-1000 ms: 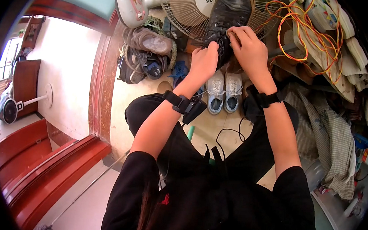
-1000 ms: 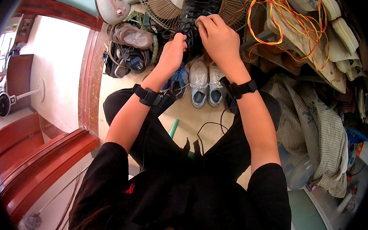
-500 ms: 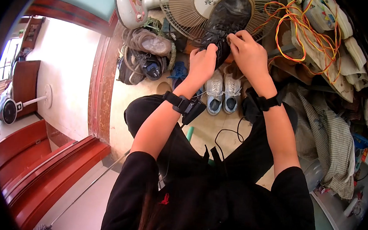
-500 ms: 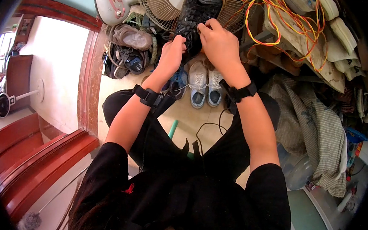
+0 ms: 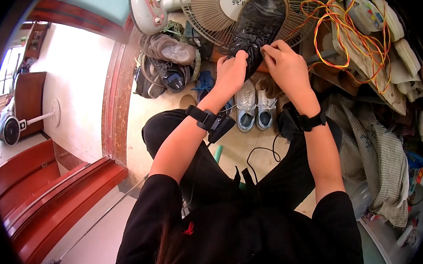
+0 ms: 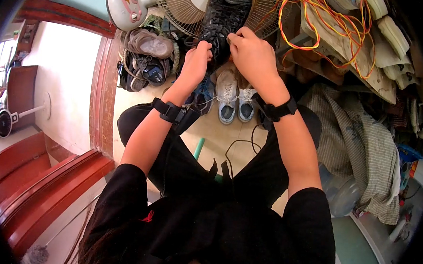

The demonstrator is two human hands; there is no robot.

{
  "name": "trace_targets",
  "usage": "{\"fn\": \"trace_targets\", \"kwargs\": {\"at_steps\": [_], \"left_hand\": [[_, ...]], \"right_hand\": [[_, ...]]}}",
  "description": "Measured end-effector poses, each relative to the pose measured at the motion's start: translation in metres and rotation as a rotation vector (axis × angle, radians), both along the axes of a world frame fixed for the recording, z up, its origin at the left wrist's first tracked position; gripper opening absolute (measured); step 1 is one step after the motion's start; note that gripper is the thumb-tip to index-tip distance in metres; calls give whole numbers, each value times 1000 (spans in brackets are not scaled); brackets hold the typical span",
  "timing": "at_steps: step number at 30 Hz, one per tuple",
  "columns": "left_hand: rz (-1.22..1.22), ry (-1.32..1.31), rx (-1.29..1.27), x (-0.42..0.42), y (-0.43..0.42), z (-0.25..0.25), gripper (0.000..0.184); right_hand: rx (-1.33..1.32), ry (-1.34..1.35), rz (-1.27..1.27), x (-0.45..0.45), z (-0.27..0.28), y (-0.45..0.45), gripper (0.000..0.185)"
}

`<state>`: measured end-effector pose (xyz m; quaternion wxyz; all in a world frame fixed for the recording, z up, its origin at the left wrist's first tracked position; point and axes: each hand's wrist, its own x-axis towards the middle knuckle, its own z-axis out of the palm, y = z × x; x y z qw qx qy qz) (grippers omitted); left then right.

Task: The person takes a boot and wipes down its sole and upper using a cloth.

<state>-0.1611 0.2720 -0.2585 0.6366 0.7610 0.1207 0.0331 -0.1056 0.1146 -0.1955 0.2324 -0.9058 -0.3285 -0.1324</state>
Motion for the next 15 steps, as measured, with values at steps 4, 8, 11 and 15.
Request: {"fn": "trace_targets", "kwargs": {"at_steps": [4, 8, 11, 15], "left_hand": [[-6, 31, -3, 2, 2, 4, 43], [46, 171, -198, 6, 0, 12, 44], [87, 199, -378, 12, -2, 5, 50], [93, 204, -346, 10, -5, 15, 55]], "right_hand": [[17, 212, -17, -1, 5, -5, 15], [139, 305, -21, 7, 14, -12, 19], [335, 217, -83, 15, 15, -10, 18], [377, 31, -82, 17, 8, 0, 16]]}}
